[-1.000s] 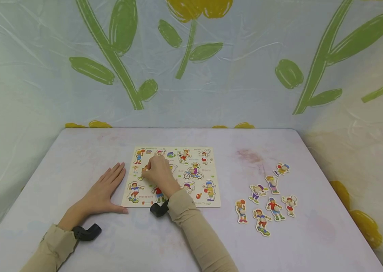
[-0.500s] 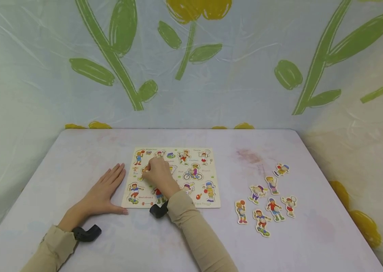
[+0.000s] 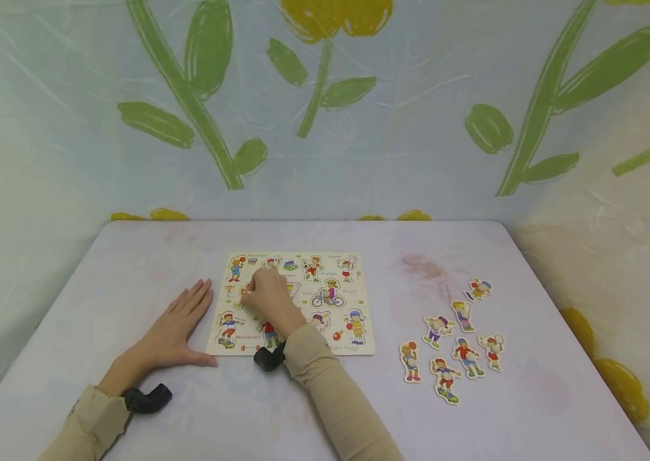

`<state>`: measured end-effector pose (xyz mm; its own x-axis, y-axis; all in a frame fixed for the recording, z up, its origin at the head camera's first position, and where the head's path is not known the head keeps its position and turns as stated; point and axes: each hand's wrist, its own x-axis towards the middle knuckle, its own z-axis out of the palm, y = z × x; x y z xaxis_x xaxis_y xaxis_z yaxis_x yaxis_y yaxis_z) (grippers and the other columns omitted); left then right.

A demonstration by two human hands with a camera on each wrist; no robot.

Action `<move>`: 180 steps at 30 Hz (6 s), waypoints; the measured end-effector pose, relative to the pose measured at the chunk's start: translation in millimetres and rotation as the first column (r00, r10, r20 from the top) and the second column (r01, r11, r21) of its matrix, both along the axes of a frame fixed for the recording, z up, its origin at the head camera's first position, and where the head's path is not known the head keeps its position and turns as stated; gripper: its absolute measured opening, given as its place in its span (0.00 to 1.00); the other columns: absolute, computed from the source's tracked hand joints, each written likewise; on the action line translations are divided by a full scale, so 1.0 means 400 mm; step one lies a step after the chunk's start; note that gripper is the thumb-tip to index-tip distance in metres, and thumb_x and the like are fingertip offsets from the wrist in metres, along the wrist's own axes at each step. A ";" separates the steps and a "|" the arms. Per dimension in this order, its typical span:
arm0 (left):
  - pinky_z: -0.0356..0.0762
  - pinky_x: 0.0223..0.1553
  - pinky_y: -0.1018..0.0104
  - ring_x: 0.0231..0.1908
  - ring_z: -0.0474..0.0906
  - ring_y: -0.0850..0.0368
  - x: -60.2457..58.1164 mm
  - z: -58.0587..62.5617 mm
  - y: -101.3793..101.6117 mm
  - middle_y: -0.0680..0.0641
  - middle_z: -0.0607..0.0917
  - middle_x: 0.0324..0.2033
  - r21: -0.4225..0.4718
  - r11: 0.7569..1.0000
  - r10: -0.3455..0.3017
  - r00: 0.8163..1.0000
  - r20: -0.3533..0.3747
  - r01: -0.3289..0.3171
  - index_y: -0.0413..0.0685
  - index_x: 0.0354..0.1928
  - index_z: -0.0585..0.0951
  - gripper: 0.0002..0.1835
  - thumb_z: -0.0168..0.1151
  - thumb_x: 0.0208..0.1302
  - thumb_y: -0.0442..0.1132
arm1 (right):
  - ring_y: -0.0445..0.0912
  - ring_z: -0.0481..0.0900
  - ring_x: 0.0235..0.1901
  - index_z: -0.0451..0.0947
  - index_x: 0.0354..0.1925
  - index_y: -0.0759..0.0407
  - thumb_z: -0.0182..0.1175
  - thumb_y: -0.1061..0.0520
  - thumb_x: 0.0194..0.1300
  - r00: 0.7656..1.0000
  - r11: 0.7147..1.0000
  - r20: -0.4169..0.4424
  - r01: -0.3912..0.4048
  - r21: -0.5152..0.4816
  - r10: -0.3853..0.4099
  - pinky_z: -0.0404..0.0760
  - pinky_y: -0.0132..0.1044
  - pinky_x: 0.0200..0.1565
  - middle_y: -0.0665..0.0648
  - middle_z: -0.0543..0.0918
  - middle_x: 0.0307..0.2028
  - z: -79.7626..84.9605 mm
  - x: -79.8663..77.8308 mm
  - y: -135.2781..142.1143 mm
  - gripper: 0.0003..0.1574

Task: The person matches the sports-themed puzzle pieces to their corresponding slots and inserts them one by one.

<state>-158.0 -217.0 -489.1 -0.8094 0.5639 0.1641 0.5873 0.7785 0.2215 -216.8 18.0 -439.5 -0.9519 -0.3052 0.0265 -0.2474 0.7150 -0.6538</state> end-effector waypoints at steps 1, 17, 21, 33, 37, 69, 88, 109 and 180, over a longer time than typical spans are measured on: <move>0.41 0.75 0.49 0.76 0.41 0.40 0.001 0.000 0.000 0.36 0.48 0.77 -0.003 1.000 0.000 1.000 -0.002 0.000 0.32 0.76 0.52 0.75 0.59 0.39 0.85 | 0.41 0.69 0.20 0.78 0.20 0.58 0.71 0.61 0.52 1.000 1.000 0.002 0.002 -0.001 -0.002 0.66 0.27 0.19 0.51 0.76 0.20 0.000 0.001 0.000 0.11; 0.39 0.75 0.49 0.76 0.40 0.40 0.000 -0.004 0.002 0.37 0.47 0.77 0.003 1.000 0.008 1.000 0.014 -0.008 0.33 0.76 0.51 0.75 0.61 0.38 0.84 | 0.45 0.76 0.32 0.77 0.52 0.63 0.66 0.58 0.64 0.987 0.992 0.095 -0.129 -0.002 0.129 0.78 0.33 0.32 0.54 0.79 0.34 0.041 0.029 0.036 0.19; 0.41 0.75 0.48 0.76 0.41 0.40 -0.001 -0.005 0.004 0.36 0.47 0.77 0.009 1.000 0.007 1.000 0.011 -0.007 0.33 0.76 0.51 0.76 0.61 0.38 0.84 | 0.46 0.78 0.35 0.76 0.57 0.62 0.65 0.55 0.67 0.981 0.985 0.098 -0.167 -0.034 0.169 0.80 0.36 0.35 0.56 0.81 0.39 0.063 0.045 0.070 0.23; 0.41 0.75 0.48 0.76 0.40 0.40 0.002 0.001 0.008 0.36 0.48 0.77 0.005 1.000 0.013 1.000 0.028 -0.014 0.32 0.76 0.52 0.76 0.62 0.37 0.84 | 0.45 0.76 0.33 0.82 0.48 0.65 0.66 0.57 0.66 0.980 0.980 -0.005 -0.201 0.012 0.201 0.77 0.35 0.35 0.54 0.82 0.35 0.125 0.074 0.181 0.15; 0.40 0.75 0.48 0.76 0.40 0.40 0.002 0.000 0.006 0.36 0.47 0.77 0.003 1.000 0.019 0.999 0.038 -0.020 0.32 0.76 0.51 0.76 0.62 0.37 0.84 | 0.44 0.75 0.32 0.83 0.44 0.62 0.65 0.56 0.66 0.976 0.976 -0.027 -0.217 0.003 0.217 0.76 0.35 0.34 0.51 0.81 0.32 0.136 0.075 0.216 0.11; 0.37 0.76 0.51 0.77 0.38 0.41 -0.003 -0.004 0.006 0.37 0.46 0.77 -0.004 1.000 0.019 0.999 0.033 -0.019 0.34 0.77 0.50 0.76 0.59 0.38 0.85 | 0.46 0.72 0.31 0.85 0.38 0.58 0.65 0.57 0.66 0.995 0.997 -0.098 -0.022 0.069 0.029 0.73 0.36 0.32 0.50 0.81 0.29 0.202 0.157 0.539 0.06; 0.37 0.76 0.51 0.77 0.38 0.42 -0.004 -0.006 0.002 0.38 0.46 0.77 -0.001 1.000 0.021 0.999 0.035 -0.021 0.34 0.77 0.50 0.76 0.59 0.38 0.85 | 0.41 0.70 0.26 0.83 0.32 0.52 0.69 0.57 0.62 0.999 0.985 0.009 -0.039 0.168 0.038 0.71 0.31 0.25 0.45 0.76 0.24 0.153 0.254 0.676 0.03; 0.36 0.76 0.52 0.77 0.37 0.43 -0.004 -0.014 0.001 0.38 0.45 0.78 0.004 1.000 0.018 1.000 0.025 -0.018 0.35 0.77 0.49 0.76 0.58 0.38 0.86 | 0.38 0.70 0.23 0.81 0.26 0.52 0.74 0.61 0.50 0.982 0.983 0.155 -0.124 0.133 0.103 0.72 0.31 0.22 0.45 0.75 0.21 0.065 0.283 0.709 0.10; 0.36 0.76 0.51 0.77 0.35 0.44 -0.010 -0.007 0.000 0.39 0.44 0.78 -0.021 0.999 0.030 0.998 0.062 -0.029 0.36 0.77 0.48 0.77 0.59 0.38 0.86 | 0.38 0.69 0.24 0.81 0.26 0.50 0.70 0.63 0.49 0.971 0.971 -0.209 -0.066 0.228 0.115 0.68 0.30 0.24 0.42 0.75 0.24 0.087 0.257 0.681 0.09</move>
<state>-161.8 -217.1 -491.8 -0.8340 0.5423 0.1018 0.5495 0.8000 0.2408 -113.8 290.5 -404.6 -0.8983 -0.4114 0.1544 -0.4372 0.8022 -0.4067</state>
